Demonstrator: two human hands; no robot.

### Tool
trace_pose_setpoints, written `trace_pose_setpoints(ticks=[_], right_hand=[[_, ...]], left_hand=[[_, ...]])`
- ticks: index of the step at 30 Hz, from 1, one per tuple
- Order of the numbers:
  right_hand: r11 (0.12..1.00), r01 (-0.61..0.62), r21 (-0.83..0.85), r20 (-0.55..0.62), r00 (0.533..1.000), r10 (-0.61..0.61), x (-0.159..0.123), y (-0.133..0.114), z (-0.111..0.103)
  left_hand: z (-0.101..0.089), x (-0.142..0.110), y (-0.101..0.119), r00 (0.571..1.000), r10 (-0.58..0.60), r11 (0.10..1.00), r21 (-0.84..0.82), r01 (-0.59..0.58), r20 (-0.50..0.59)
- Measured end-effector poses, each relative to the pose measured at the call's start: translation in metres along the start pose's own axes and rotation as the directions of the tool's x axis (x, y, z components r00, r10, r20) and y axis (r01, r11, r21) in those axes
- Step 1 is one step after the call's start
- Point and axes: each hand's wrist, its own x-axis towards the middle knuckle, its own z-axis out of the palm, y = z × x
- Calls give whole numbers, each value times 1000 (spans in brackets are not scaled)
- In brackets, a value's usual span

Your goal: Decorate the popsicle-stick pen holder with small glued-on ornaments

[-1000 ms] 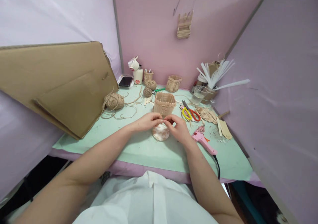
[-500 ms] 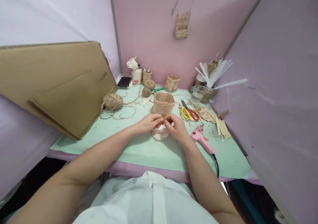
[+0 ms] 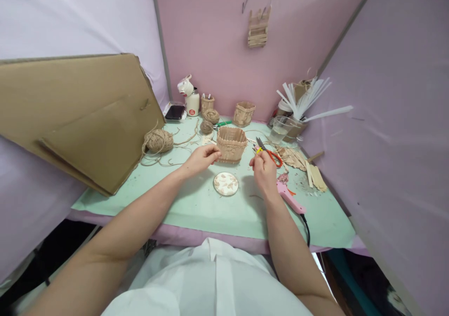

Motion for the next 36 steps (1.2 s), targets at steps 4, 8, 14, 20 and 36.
trace_pose_setpoints(ticks=[4,8,14,20,36], right_hand=[[987,-18,-160,5,1000,19,2,7,2],[978,132,-159,79,990,-121,0,9,5],[953,293,-79,430,872,-232,-2,7,2],[938,336,-81,665,720,-200,-7,5,-1],[933,332,-140,635,753,-173,-11,-5,4]], left_hand=[[2,-1,-2,999,46,977,211,-40,-22],[6,-3,-3,989,128,910,388,-146,71],[8,-5,-7,967,206,842,476,-253,148],[7,-4,-6,975,139,819,533,-212,175],[10,-5,-6,982,130,886,429,-179,141]])
